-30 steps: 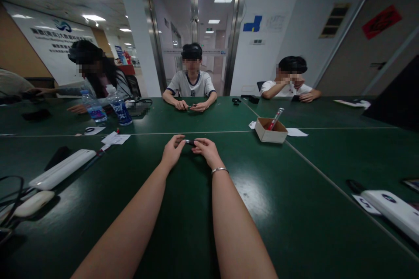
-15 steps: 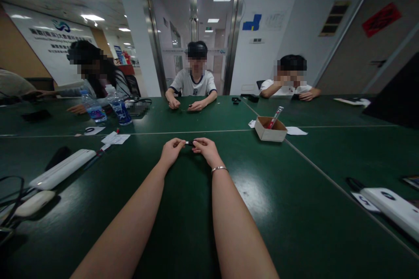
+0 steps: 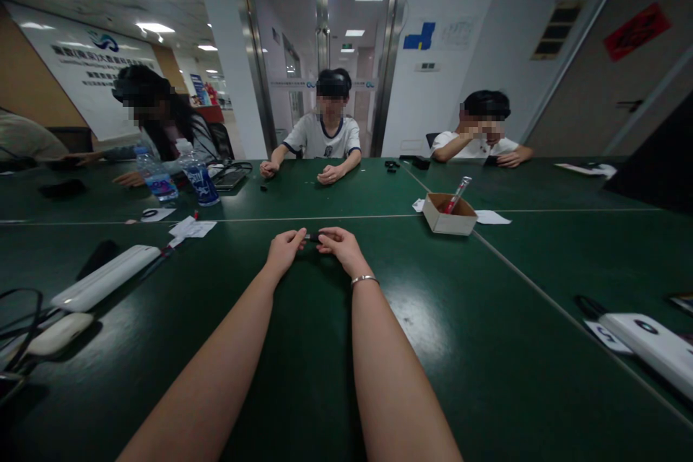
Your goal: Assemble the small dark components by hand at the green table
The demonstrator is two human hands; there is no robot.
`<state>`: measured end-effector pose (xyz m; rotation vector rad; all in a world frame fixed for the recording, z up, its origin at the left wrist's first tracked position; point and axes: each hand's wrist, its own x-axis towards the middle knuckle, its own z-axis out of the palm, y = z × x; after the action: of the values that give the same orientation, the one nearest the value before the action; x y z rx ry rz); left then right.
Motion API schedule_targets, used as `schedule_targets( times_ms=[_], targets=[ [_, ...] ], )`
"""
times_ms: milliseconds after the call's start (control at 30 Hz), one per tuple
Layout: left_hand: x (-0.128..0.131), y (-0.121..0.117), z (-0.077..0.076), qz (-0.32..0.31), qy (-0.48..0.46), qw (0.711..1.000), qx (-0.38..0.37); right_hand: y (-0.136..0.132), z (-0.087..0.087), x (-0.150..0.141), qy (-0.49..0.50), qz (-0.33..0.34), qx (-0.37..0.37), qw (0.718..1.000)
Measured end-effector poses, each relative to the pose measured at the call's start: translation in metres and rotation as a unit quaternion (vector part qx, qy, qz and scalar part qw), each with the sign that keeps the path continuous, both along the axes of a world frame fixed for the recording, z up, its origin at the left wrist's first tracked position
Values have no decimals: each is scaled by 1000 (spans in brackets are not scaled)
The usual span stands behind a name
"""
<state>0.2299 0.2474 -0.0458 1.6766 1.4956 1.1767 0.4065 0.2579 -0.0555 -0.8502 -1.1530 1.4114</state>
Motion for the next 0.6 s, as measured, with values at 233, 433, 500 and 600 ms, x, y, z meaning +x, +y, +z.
schedule_targets(
  times_ms=[233,433,500,600],
  targets=[
    [1,2,-2,25,10,1000,-15,-2,2,-1,4,12,0,1000],
    [0,4,-3,-13,-15,1000,-3,-3,4,-2,6,-11,-21,1000],
    [-1,5,-3,-34,-25,999,12,-2,4,-3,12,-23,-26,999],
    [-2,6,-4,-62,-58,996,26,-2,4,-2,19,-34,-31,999]
  ],
)
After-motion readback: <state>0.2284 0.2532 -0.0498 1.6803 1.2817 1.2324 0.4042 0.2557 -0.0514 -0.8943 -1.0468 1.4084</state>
